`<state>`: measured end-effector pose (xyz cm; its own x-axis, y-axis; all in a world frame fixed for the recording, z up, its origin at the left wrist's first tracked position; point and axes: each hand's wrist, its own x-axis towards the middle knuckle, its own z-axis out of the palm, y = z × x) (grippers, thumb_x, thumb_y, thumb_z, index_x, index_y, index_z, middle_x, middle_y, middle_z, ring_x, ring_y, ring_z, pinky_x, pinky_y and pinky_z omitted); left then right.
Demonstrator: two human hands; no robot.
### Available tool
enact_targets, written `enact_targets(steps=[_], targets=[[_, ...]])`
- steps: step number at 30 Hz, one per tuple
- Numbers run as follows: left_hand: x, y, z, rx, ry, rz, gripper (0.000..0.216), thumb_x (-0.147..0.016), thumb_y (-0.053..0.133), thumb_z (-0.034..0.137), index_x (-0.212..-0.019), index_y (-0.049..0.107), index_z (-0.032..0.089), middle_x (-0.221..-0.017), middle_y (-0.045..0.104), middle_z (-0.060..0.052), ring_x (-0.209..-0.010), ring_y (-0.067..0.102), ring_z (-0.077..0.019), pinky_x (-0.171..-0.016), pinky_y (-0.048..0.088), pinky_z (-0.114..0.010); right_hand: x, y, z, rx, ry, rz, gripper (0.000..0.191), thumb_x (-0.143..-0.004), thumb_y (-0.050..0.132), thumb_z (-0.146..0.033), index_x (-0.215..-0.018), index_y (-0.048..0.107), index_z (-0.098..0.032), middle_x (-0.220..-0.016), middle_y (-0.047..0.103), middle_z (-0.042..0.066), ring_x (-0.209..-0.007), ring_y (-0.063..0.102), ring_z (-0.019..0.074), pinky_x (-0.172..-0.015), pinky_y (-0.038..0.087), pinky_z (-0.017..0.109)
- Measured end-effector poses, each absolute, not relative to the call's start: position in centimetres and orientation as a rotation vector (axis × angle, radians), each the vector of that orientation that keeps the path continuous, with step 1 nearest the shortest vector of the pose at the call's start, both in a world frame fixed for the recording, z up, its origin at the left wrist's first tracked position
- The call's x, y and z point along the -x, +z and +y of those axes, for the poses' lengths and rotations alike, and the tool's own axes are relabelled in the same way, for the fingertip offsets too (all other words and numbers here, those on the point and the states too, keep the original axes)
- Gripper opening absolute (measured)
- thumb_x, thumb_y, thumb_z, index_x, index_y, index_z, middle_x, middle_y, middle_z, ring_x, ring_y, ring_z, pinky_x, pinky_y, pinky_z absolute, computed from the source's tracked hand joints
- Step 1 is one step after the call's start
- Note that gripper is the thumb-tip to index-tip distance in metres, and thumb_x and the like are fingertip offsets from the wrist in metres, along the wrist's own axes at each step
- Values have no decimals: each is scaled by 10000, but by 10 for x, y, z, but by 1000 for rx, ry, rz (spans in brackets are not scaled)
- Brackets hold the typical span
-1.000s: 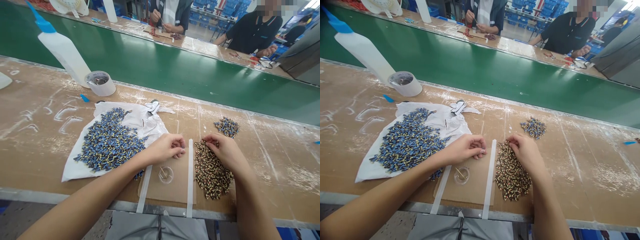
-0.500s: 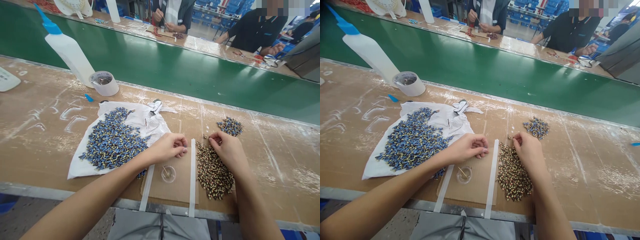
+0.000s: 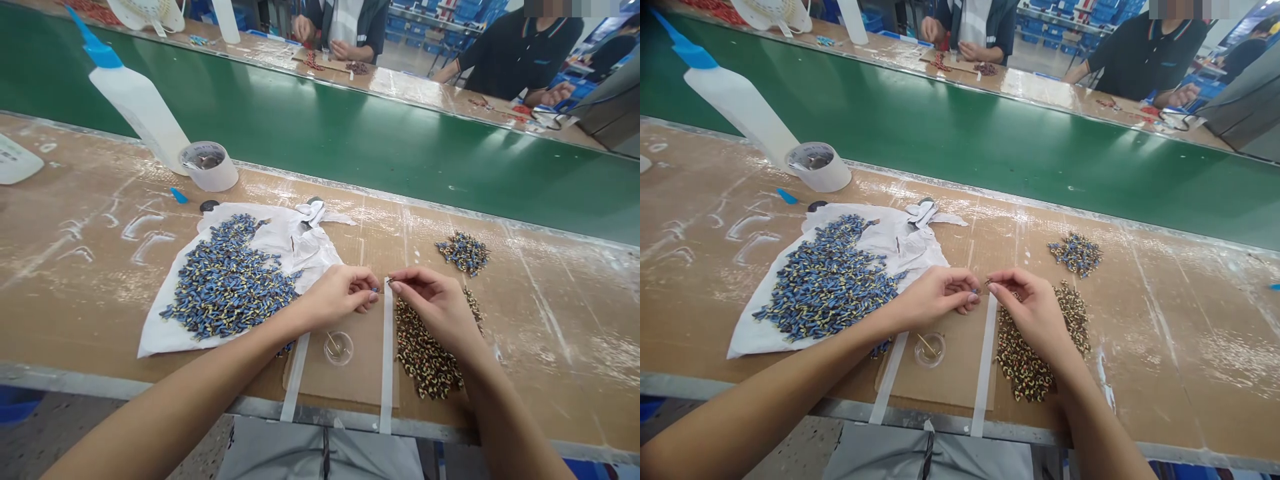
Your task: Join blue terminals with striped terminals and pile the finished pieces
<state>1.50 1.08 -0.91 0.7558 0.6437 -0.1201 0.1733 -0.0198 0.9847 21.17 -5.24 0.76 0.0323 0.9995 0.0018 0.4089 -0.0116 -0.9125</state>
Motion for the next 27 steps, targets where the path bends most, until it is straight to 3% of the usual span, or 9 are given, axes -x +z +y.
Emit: enact_targets(steps=[18,27], targets=[[-15,-10,8,-1462,498,710,76,-876,584,196,-892,592,121,-734,651,-41,-658,635,-129,-635,534,-266,-193,-1,-55,1501,1041,-1438,161,-863,642,-320,-938,678,-183,-930,727,77,-848,687,208,-764,537,351],[-13,-9,10,-2045,606,848,102,-879,570,139,-788,614,132,-680,636,-7,-623,593,-123,-595,435,-237,-192,-5,-56,1518,987,-1438,146,-857,650,-321,-905,674,-186,-904,716,67,-824,665,197,-747,514,330]])
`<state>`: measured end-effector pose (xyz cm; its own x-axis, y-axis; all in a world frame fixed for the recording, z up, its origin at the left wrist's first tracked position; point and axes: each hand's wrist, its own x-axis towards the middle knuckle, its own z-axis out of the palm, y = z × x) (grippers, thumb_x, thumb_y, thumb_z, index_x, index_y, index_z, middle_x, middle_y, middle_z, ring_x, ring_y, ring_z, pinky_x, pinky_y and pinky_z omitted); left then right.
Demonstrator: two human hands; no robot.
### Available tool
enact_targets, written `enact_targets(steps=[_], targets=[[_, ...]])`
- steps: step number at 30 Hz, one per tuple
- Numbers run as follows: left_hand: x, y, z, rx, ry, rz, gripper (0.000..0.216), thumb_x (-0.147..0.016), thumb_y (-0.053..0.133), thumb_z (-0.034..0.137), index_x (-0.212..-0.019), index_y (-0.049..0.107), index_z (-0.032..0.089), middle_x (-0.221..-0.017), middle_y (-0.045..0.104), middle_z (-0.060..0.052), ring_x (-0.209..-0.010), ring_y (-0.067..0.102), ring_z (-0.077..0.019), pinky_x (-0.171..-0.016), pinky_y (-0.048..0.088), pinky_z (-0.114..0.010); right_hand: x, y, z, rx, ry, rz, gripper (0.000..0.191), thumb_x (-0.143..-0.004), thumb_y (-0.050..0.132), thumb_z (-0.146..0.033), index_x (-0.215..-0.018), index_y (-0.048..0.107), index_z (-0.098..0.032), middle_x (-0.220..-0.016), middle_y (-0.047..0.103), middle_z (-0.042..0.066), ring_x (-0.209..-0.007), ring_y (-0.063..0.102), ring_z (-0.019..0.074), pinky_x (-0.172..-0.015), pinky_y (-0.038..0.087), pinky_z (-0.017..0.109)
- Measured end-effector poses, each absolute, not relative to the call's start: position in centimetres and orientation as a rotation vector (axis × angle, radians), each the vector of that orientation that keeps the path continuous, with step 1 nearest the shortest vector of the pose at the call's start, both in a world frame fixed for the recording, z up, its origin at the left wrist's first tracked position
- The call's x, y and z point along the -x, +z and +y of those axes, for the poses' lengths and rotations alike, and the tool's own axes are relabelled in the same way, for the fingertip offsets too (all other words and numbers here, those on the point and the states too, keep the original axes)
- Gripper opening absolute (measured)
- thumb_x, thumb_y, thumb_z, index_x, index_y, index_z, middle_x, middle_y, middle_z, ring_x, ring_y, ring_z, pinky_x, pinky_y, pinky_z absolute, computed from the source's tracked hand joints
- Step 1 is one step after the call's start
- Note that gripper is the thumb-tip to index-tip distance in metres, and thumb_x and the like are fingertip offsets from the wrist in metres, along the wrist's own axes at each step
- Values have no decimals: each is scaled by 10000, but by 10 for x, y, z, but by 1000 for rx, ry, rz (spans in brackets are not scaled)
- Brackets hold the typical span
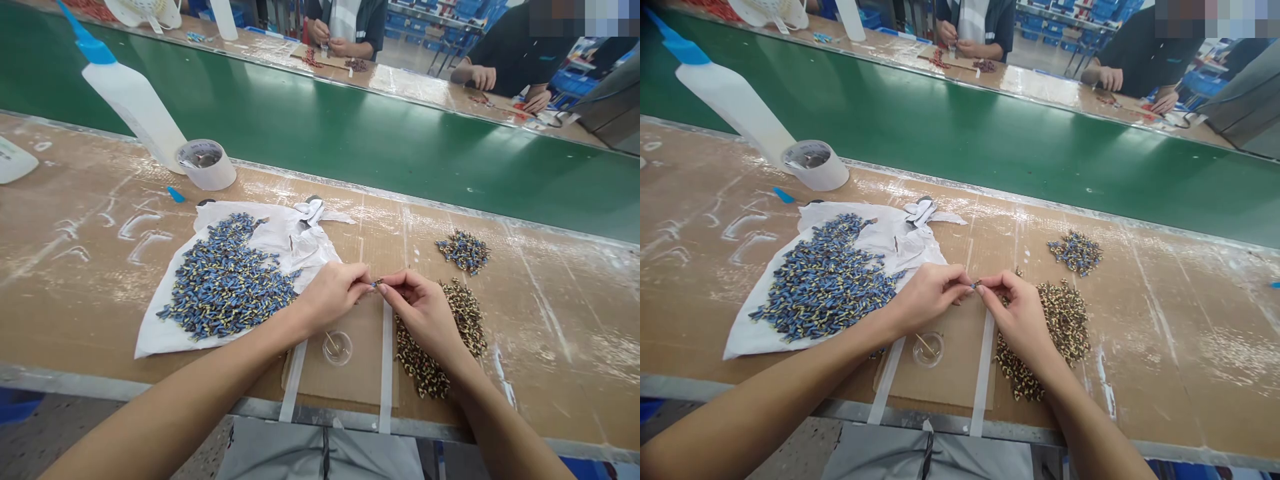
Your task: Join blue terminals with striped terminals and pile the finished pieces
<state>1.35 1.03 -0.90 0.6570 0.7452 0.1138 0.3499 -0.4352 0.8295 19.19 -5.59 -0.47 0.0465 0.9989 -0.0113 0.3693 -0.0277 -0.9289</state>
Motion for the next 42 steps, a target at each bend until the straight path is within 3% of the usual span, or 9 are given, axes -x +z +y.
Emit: enact_targets(steps=[10,26,31,37,42], targets=[[-11,-12,8,-2673,593,822,155,-933,475,154,-804,560,135,-720,631,-35,-643,588,-168,-572,388,-276,-189,-6,-56,1500,1056,-1404,139,-857,645,-317,-866,642,-178,-861,681,56,-802,637,189,-728,496,317],[-9,-3,10,-2478,412,860,79,-821,555,79,-770,568,138,-706,638,-22,-646,572,-161,-559,321,-260,-186,-10,-58,1470,910,-1654,93,-884,566,-212,-800,585,-176,-751,595,22,-701,544,157,-645,419,285],[-9,-5,10,-2485,395,882,89,-821,564,103,-742,574,142,-668,623,-24,-622,554,-164,-545,297,-262,-184,-14,-58,1470,1047,-1577,89,-888,558,-235,-817,566,-183,-773,620,34,-709,571,165,-633,442,281],[-9,2,9,-2263,532,849,124,-818,554,68,-720,580,138,-622,590,9,-564,520,-119,-544,338,-233,-186,-10,-57,1429,1045,-1504,94,-882,592,-268,-826,587,-192,-785,638,35,-740,596,173,-667,468,293],[-8,6,12,-2107,615,783,80,-873,574,143,-801,609,135,-652,620,14,-595,566,-108,-587,401,-222,-188,-3,-56,1409,1062,-1382,105,-867,633,-294,-852,616,-191,-841,667,42,-791,626,173,-704,492,296]])
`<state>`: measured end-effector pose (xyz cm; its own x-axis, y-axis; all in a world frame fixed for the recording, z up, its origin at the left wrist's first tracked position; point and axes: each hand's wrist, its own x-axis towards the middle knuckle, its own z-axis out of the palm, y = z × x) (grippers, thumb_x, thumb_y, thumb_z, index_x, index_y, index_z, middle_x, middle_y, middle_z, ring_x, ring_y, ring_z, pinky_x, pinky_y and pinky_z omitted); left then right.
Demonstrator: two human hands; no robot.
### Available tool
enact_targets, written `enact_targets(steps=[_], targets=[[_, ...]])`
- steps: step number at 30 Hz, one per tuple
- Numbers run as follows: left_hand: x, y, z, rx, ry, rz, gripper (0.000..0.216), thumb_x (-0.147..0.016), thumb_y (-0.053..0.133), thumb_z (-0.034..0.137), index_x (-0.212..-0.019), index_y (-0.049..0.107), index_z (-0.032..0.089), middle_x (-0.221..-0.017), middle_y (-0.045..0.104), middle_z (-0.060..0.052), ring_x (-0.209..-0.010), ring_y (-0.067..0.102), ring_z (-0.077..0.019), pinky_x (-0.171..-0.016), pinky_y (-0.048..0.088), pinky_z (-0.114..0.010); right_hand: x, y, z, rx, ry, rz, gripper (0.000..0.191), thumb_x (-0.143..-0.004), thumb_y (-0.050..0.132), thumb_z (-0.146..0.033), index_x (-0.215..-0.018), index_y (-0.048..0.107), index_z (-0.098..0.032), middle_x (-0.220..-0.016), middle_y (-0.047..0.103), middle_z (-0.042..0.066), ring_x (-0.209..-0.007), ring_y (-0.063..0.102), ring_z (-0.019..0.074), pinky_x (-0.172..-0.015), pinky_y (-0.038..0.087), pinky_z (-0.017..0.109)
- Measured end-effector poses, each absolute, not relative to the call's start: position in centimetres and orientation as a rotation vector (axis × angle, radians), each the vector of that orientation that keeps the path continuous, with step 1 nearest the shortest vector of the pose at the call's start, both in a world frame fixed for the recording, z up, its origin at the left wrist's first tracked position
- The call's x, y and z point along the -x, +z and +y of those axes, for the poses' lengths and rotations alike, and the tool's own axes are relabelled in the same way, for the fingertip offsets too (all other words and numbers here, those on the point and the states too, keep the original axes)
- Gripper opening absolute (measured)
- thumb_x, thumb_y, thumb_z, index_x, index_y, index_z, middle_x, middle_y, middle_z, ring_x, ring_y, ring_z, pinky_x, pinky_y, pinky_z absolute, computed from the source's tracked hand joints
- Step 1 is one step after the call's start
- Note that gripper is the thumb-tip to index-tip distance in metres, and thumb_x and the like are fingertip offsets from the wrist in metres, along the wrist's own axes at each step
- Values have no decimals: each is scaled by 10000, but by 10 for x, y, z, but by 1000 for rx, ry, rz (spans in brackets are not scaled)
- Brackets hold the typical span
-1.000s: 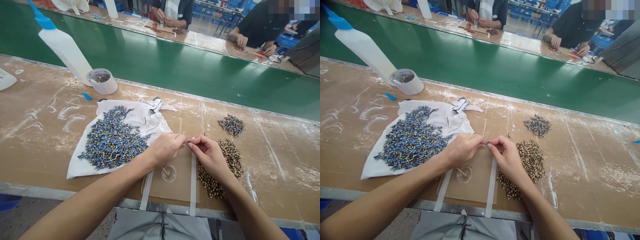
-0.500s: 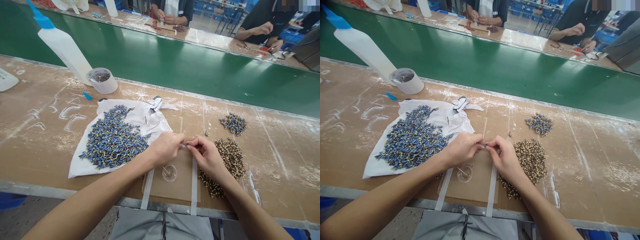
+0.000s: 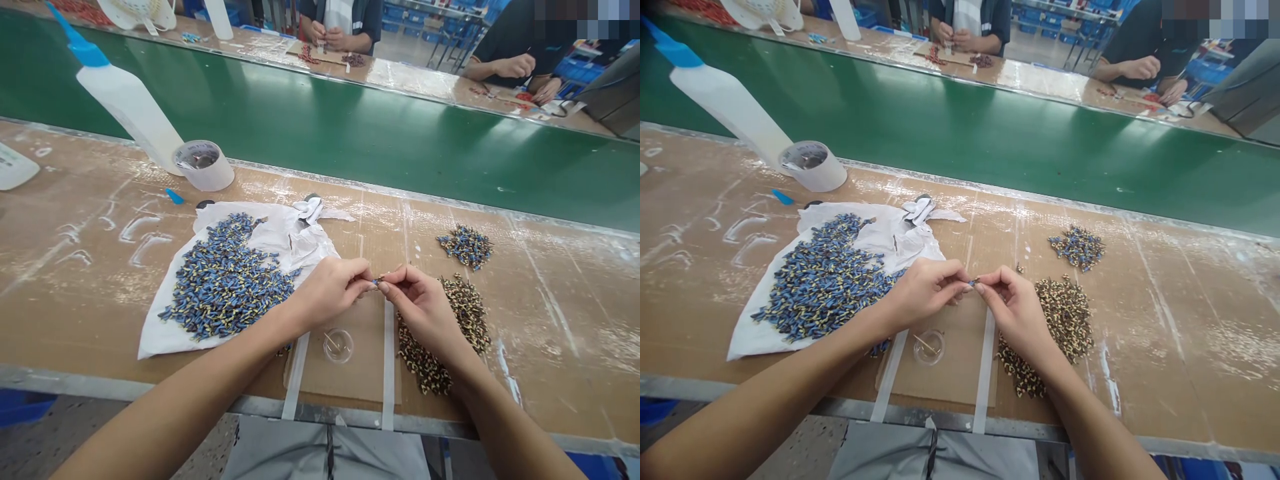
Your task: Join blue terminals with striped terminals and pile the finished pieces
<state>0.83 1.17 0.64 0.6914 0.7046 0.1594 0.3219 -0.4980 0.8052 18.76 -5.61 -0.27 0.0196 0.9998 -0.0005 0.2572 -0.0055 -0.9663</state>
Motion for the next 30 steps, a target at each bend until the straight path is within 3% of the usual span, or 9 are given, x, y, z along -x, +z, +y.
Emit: enact_targets(steps=[1,5,8,11,21,30], targets=[[-8,6,13,-2099,614,765,34,-871,588,151,-862,617,136,-706,644,4,-639,588,-114,-614,418,-226,-188,-2,-56,1411,1068,-1370,103,-866,636,-293,-857,621,-191,-842,669,40,-788,629,169,-702,493,293],[-7,3,17,-2154,577,713,206,-858,622,162,-1061,591,141,-924,679,-44,-810,624,-148,-718,453,-257,-189,1,-56,1424,1062,-1324,109,-857,648,-297,-868,633,-190,-839,679,37,-781,642,168,-692,505,294],[-8,1,17,-2292,522,689,114,-918,536,194,-981,606,129,-881,666,-56,-794,611,-167,-696,436,-275,-191,3,-56,1440,1047,-1299,108,-849,656,-296,-864,635,-190,-839,686,38,-785,650,170,-702,520,300],[-9,-1,16,-2376,466,664,167,-951,457,189,-875,594,131,-806,642,-49,-753,589,-172,-648,400,-273,-191,2,-57,1432,1043,-1318,104,-853,651,-295,-872,638,-194,-846,691,41,-789,656,174,-713,534,309],[-10,-6,14,-2305,465,606,226,-936,365,168,-764,511,151,-694,565,-14,-642,532,-138,-599,376,-258,-191,5,-56,1404,1129,-1272,157,-831,682,-328,-924,673,-202,-891,719,52,-811,674,183,-742,562,328],[-11,-8,14,-2194,485,580,252,-932,372,152,-722,511,145,-645,549,8,-587,506,-104,-573,359,-222,-191,2,-55,1406,1152,-1268,144,-832,678,-339,-843,675,-195,-740,692,21,-686,645,151,-666,549,293]])
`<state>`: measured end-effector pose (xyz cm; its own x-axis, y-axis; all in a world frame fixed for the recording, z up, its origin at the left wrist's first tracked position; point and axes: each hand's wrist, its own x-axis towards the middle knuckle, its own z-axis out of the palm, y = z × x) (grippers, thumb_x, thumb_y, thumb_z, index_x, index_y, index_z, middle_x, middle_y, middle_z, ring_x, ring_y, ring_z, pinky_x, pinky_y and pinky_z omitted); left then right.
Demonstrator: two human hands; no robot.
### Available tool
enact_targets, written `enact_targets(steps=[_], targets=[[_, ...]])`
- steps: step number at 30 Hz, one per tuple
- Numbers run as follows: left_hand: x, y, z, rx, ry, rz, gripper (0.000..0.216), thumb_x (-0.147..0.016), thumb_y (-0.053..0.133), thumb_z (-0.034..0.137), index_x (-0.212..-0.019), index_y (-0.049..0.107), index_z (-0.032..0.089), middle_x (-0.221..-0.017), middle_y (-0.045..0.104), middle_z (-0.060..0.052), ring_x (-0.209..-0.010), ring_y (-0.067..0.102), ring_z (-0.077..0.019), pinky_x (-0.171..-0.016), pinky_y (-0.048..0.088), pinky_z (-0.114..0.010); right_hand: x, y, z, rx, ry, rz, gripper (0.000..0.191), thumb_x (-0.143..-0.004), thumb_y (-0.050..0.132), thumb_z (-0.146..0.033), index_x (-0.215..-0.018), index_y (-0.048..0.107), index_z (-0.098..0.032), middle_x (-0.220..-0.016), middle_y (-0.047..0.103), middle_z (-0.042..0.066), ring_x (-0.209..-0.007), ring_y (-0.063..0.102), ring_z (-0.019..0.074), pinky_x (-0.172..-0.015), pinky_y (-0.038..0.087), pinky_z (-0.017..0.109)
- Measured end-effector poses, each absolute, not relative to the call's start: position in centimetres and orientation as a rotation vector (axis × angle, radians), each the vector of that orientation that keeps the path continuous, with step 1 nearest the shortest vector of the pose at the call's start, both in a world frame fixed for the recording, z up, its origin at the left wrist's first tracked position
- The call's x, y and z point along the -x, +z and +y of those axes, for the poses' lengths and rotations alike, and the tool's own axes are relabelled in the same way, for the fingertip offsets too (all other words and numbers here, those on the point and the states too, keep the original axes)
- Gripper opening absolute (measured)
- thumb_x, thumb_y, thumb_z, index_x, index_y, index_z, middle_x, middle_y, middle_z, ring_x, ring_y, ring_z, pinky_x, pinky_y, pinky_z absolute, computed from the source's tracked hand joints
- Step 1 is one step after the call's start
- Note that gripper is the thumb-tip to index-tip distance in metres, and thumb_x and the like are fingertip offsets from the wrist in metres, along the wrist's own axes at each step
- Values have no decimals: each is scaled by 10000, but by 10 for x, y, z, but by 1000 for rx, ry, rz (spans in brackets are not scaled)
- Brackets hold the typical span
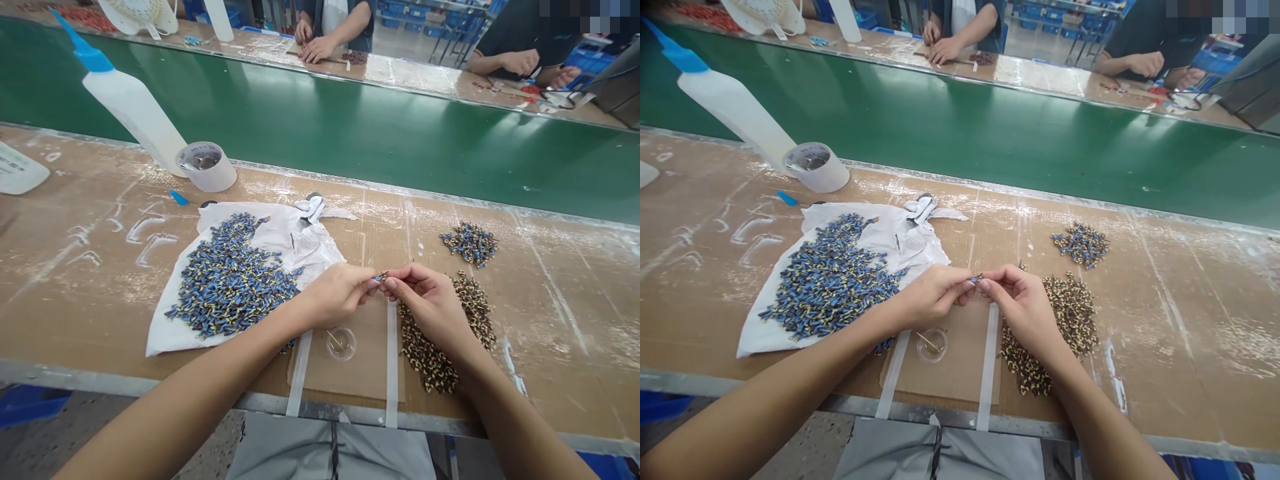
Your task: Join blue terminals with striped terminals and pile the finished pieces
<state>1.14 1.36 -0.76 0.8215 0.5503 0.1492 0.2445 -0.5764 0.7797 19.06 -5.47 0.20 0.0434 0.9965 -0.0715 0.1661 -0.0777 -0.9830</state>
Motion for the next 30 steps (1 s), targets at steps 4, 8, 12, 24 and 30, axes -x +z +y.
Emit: enact_targets(steps=[4,8,12,24,30], targets=[[-12,-12,13,-2248,483,617,222,-878,412,132,-687,524,147,-614,549,9,-544,499,-106,-539,342,-222,-188,-7,-57,1380,1130,-1302,177,-857,645,-358,-792,626,-194,-767,698,38,-704,652,165,-658,543,300],[-13,-17,12,-2300,483,633,173,-830,425,115,-723,556,150,-616,560,3,-544,507,-118,-540,341,-230,-186,-13,-57,1357,1134,-1330,208,-869,624,-374,-768,584,-196,-725,677,35,-677,648,164,-652,550,304],[-13,-20,11,-2371,441,666,155,-797,431,120,-728,565,155,-637,595,-21,-583,540,-146,-569,351,-248,-185,-15,-58,1345,1170,-1322,205,-872,620,-372,-767,572,-203,-723,672,32,-676,650,161,-649,558,301],[-14,-11,16,-2226,383,591,179,-865,416,130,-741,544,152,-622,540,13,-531,462,-104,-532,314,-216,-187,-8,-55,1303,1266,-1260,175,-869,641,-353,-813,603,-191,-764,708,38,-681,664,148,-679,566,300],[-12,-7,19,-2174,334,573,234,-939,375,160,-757,521,148,-664,539,8,-572,474,-107,-564,336,-218,-190,-4,-52,1335,1291,-1223,195,-872,640,-368,-856,633,-174,-791,712,50,-717,659,140,-697,552,279]])
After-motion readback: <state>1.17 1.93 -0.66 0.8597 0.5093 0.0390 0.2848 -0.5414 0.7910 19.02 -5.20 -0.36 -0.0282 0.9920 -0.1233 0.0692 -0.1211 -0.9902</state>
